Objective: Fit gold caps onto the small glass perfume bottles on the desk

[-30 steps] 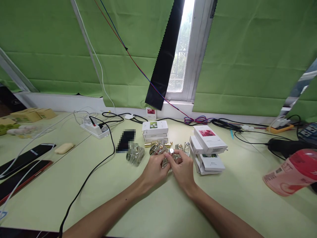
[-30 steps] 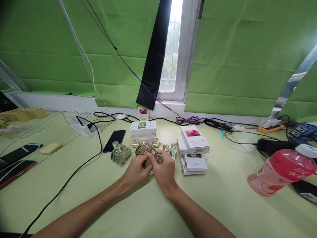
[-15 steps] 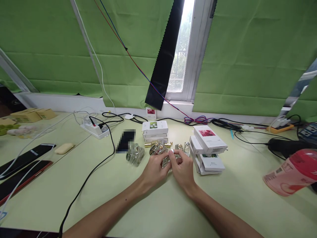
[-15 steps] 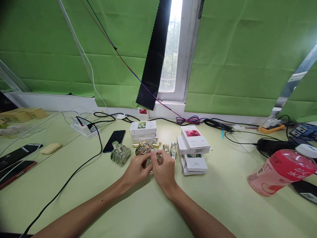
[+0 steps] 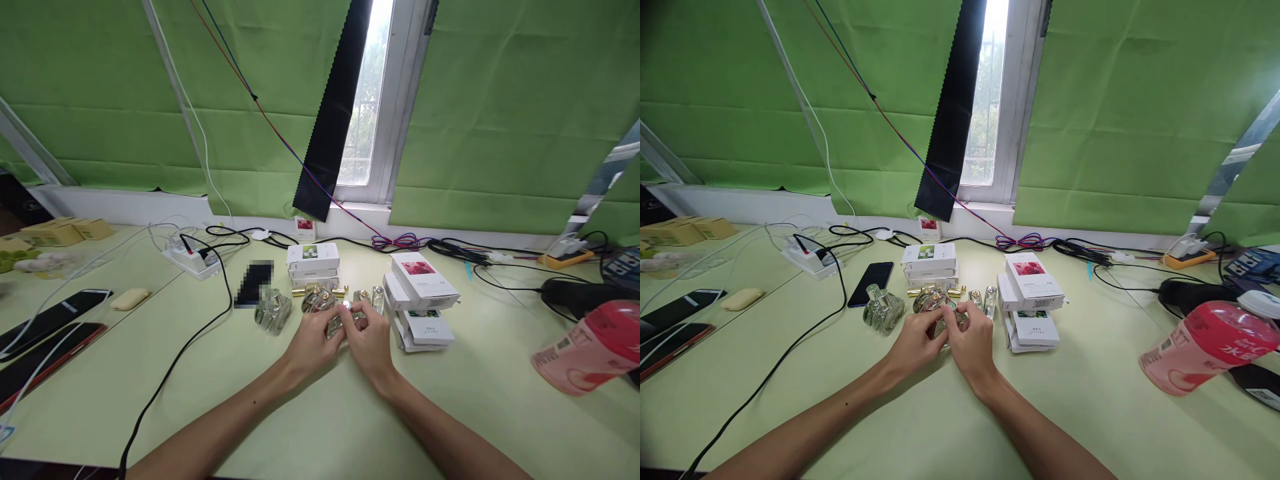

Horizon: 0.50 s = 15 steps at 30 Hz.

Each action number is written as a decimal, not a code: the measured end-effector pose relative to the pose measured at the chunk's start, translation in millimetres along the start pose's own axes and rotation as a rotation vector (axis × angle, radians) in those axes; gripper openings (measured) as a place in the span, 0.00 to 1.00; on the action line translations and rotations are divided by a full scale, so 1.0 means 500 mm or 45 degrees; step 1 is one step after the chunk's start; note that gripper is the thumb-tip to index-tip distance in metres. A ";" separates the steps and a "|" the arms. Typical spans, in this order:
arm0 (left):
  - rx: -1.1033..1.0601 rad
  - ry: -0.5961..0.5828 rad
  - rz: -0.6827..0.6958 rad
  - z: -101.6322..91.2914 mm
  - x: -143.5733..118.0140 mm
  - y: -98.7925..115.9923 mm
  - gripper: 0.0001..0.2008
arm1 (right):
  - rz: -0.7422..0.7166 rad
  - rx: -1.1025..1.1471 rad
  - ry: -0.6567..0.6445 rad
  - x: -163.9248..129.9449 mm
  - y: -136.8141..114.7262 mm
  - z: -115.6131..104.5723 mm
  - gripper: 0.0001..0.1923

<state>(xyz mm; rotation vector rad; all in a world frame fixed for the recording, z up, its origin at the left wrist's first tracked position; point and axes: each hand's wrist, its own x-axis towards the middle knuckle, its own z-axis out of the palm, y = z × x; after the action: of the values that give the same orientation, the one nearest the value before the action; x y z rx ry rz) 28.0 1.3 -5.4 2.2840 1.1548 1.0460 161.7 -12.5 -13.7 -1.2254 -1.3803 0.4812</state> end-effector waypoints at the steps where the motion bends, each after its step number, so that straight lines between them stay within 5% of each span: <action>1: 0.004 -0.001 -0.002 0.001 0.000 -0.001 0.08 | 0.003 -0.001 0.002 0.000 0.001 0.000 0.19; 15: -0.015 0.013 0.028 0.001 0.002 -0.006 0.07 | -0.026 -0.004 0.000 -0.009 -0.007 0.004 0.16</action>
<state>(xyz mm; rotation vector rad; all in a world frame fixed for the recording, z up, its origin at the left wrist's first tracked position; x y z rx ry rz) 27.1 3.6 -7.1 2.2895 1.1272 1.0713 157.8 -16.8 -13.3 -1.2129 -1.3931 0.4652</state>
